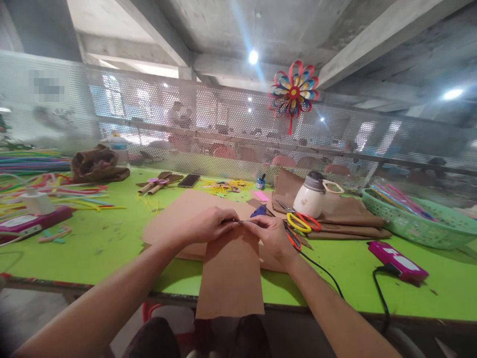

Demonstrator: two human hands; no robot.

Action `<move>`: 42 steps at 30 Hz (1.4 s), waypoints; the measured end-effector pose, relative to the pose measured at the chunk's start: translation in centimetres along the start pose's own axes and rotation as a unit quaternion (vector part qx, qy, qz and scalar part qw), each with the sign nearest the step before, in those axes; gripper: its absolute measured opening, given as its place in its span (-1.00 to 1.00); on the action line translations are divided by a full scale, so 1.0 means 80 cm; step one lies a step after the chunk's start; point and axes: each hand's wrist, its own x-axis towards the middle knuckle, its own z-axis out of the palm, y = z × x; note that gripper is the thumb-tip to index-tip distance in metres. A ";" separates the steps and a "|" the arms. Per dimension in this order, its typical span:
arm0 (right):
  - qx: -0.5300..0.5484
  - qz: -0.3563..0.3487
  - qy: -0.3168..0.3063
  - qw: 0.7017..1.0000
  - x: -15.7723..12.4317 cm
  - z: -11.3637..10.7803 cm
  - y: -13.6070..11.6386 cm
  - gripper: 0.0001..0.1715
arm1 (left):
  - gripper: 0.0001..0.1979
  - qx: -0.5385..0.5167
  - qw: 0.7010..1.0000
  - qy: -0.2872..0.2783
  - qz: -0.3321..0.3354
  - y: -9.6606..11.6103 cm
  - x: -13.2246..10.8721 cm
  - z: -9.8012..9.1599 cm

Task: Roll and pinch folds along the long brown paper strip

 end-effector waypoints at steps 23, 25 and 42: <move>0.047 0.064 -0.027 0.996 0.005 0.000 0.008 -0.63 | -0.71 -0.018 1.000 -0.014 -0.010 0.003 0.003 0.004; 0.040 0.061 -0.028 0.997 0.005 0.000 0.008 -0.64 | -0.70 -0.021 1.000 -0.016 -0.011 0.002 0.003 0.004; 0.101 0.086 -0.008 0.991 0.008 -0.006 0.015 -0.66 | -0.67 -0.163 0.976 -0.141 -0.037 -0.023 -0.002 -0.015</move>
